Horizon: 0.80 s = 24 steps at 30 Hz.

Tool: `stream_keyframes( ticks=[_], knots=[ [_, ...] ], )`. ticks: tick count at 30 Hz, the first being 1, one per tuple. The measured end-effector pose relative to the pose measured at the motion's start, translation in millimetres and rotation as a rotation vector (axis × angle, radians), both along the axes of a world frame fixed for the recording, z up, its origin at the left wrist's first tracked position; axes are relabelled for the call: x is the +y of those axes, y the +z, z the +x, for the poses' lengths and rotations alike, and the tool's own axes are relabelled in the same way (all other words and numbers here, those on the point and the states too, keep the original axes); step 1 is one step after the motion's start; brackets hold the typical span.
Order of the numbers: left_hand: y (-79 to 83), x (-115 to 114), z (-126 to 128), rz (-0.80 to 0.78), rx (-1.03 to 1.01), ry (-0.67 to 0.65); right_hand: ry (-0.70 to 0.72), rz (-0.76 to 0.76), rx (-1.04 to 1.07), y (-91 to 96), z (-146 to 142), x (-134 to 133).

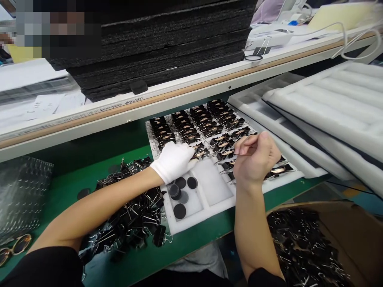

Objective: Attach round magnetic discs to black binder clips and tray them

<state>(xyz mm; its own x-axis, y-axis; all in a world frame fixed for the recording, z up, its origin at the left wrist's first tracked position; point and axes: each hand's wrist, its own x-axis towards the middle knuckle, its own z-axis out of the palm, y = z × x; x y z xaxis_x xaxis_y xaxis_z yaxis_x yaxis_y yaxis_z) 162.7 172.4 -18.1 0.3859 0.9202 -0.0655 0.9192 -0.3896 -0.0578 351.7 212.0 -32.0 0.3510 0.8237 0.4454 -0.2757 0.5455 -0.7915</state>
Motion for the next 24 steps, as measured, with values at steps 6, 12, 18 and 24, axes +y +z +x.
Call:
stream_keyframes(
  ticks=[6,12,18,24],
  knots=[
    [10.5,6,9,-0.109,0.025,0.042,-0.012,-0.016,-0.014,-0.1,1,1],
    [6.6,1,5,-0.023,0.027,0.039,0.000,0.000,0.011,1.6,2,0],
    [5.2,10,7,-0.012,0.040,0.036,0.014,0.000,0.016,2.2,1,-1],
    [8.0,6,8,-0.004,0.037,0.024,-0.006,-0.018,-0.001,1.4,2,0]
  ],
)
